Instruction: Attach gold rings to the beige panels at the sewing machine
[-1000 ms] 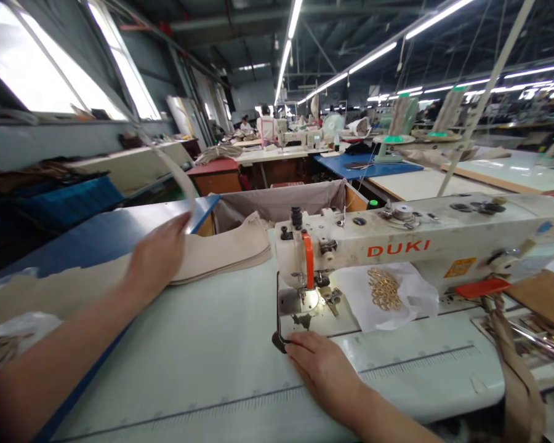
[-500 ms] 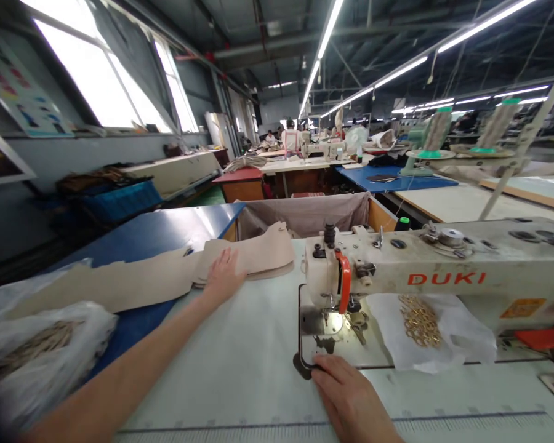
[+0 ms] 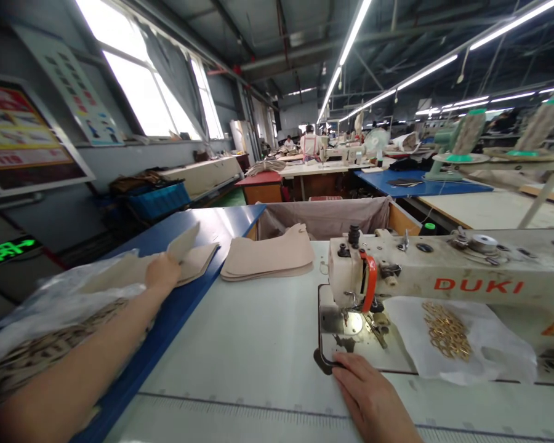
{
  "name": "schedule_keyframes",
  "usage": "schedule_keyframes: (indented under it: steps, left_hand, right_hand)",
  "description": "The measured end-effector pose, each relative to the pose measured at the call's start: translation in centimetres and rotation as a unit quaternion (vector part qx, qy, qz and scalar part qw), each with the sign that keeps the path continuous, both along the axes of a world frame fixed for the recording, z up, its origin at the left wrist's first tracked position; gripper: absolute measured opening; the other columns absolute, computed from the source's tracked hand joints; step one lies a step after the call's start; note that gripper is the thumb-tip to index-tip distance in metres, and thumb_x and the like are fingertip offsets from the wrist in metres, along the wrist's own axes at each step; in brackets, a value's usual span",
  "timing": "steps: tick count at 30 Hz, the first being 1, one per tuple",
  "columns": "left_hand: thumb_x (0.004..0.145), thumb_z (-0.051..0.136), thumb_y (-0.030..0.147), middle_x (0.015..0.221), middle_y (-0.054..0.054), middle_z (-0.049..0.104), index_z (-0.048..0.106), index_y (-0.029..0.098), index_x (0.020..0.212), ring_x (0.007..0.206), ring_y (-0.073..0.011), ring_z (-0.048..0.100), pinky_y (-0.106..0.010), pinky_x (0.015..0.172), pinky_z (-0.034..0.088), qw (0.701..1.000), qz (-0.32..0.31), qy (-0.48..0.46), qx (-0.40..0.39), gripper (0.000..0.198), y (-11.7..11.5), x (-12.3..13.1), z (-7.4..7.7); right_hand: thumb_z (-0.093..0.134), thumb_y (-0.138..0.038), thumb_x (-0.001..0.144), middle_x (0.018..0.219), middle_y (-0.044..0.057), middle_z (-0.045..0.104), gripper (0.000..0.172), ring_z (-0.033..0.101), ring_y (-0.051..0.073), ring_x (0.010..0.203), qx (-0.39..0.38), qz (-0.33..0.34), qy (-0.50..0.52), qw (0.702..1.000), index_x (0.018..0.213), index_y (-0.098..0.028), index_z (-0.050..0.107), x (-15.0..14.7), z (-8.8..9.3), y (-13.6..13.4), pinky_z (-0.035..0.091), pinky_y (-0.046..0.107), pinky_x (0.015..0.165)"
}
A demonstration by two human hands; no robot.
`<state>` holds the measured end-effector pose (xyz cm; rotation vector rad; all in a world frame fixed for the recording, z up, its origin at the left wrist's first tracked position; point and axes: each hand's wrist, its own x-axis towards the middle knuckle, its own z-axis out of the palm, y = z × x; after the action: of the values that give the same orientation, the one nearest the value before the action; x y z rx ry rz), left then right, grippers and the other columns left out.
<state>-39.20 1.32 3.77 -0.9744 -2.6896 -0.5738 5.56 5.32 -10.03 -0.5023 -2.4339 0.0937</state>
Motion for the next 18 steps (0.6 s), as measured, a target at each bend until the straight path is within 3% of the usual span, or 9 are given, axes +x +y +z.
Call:
schedule_keyframes:
  steps: [2, 4, 7, 9, 11, 12, 14, 16, 18]
  left_hand:
    - [0.095, 0.019, 0.015, 0.11, -0.026, 0.062, 0.049, 0.0, 0.12, 0.104, -0.0338, 0.06, -0.05, 0.086, 0.047, 0.999, 0.016, 0.04, 0.021, 0.042, -0.6, 1.3, 1.7]
    - [0.094, 0.022, 0.014, 0.122, -0.021, 0.059, 0.044, 0.006, 0.128, 0.113, -0.0293, 0.057, -0.043, 0.094, 0.044, 0.996, -0.02, 0.08, 0.021, 0.042, -1.6, 3.5, 2.5]
    - [0.087, 0.03, 0.005, 0.132, -0.012, 0.055, 0.043, 0.015, 0.133, 0.115, -0.0217, 0.056, -0.032, 0.095, 0.045, 0.983, -0.13, 0.127, -0.026, 0.048, -4.1, 8.6, 1.2]
    - [0.08, 0.03, -0.003, 0.129, -0.013, 0.058, 0.046, 0.013, 0.131, 0.109, -0.0191, 0.061, -0.029, 0.088, 0.05, 0.955, -0.226, 0.159, -0.106, 0.056, -6.1, 13.2, -1.6]
    - [0.077, 0.034, -0.004, 0.116, -0.012, 0.066, 0.05, 0.014, 0.127, 0.094, -0.0169, 0.067, -0.025, 0.078, 0.053, 0.92, -0.311, 0.166, -0.171, 0.056, -7.8, 18.3, -5.9]
    - [0.077, 0.039, -0.002, 0.106, -0.011, 0.07, 0.053, 0.014, 0.124, 0.086, -0.0172, 0.069, -0.024, 0.071, 0.055, 0.907, -0.341, 0.173, -0.175, 0.052, -8.4, 20.8, -8.3]
    - [0.076, 0.052, 0.011, 0.097, -0.014, 0.072, 0.061, 0.013, 0.113, 0.086, -0.0242, 0.069, -0.027, 0.063, 0.056, 0.887, -0.392, 0.219, -0.106, 0.039, -8.7, 25.4, -13.1]
    - [0.076, 0.06, 0.024, 0.092, -0.015, 0.073, 0.067, 0.016, 0.101, 0.085, -0.029, 0.069, -0.031, 0.057, 0.056, 0.906, -0.349, 0.239, -0.017, 0.028, -8.2, 29.0, -16.7]
    - [0.077, 0.062, 0.035, 0.087, -0.015, 0.073, 0.068, 0.015, 0.096, 0.081, -0.0294, 0.069, -0.032, 0.054, 0.055, 0.916, -0.322, 0.238, 0.03, 0.029, -7.4, 31.1, -18.5]
  right_hand:
    - [0.043, -0.023, 0.093, 0.105, 0.01, 0.07, 0.027, 0.068, 0.02, 0.094, 0.003, -0.005, 0.002, 1.0, 0.096, -0.018, 0.07, 0.0, -0.1, 0.0, 0.057, 0.029, 0.082]
    - [0.044, -0.024, 0.093, 0.106, 0.01, 0.07, 0.026, 0.068, 0.02, 0.095, -0.004, -0.009, 0.002, 1.0, 0.095, -0.019, 0.07, 0.0, -0.2, -0.1, 0.057, 0.031, 0.082]
    - [0.045, -0.024, 0.092, 0.108, 0.008, 0.069, 0.025, 0.067, 0.02, 0.097, -0.028, -0.009, -0.001, 1.0, 0.096, -0.022, 0.069, 0.1, -0.4, 0.0, 0.057, 0.031, 0.084]
    - [0.047, -0.025, 0.091, 0.109, 0.007, 0.069, 0.023, 0.067, 0.02, 0.098, -0.046, -0.007, 0.007, 0.999, 0.101, -0.023, 0.068, 0.2, -0.5, 0.0, 0.056, 0.03, 0.085]
    - [0.048, -0.027, 0.091, 0.112, 0.007, 0.068, 0.028, 0.066, 0.019, 0.1, -0.061, -0.016, 0.029, 0.998, 0.115, -0.022, 0.062, 0.0, -0.5, -0.1, 0.055, 0.029, 0.086]
    - [0.048, -0.028, 0.091, 0.115, 0.008, 0.066, 0.034, 0.064, 0.019, 0.103, -0.066, -0.024, 0.042, 0.997, 0.123, -0.02, 0.056, -0.1, -0.4, -0.2, 0.054, 0.03, 0.088]
    - [0.048, -0.03, 0.091, 0.125, 0.011, 0.06, 0.045, 0.059, 0.021, 0.112, -0.081, -0.038, 0.057, 0.994, 0.134, -0.017, 0.046, -0.7, -0.1, -0.7, 0.052, 0.033, 0.093]
    - [0.044, -0.03, 0.092, 0.132, 0.011, 0.054, 0.045, 0.054, 0.022, 0.119, -0.109, -0.035, 0.038, 0.993, 0.135, -0.018, 0.045, -1.5, 0.0, -1.1, 0.049, 0.034, 0.096]
    - [0.041, -0.028, 0.094, 0.135, 0.008, 0.052, 0.04, 0.051, 0.022, 0.122, -0.127, -0.01, -0.009, 0.992, 0.131, -0.02, 0.052, -2.1, -0.4, -1.2, 0.048, 0.035, 0.098]
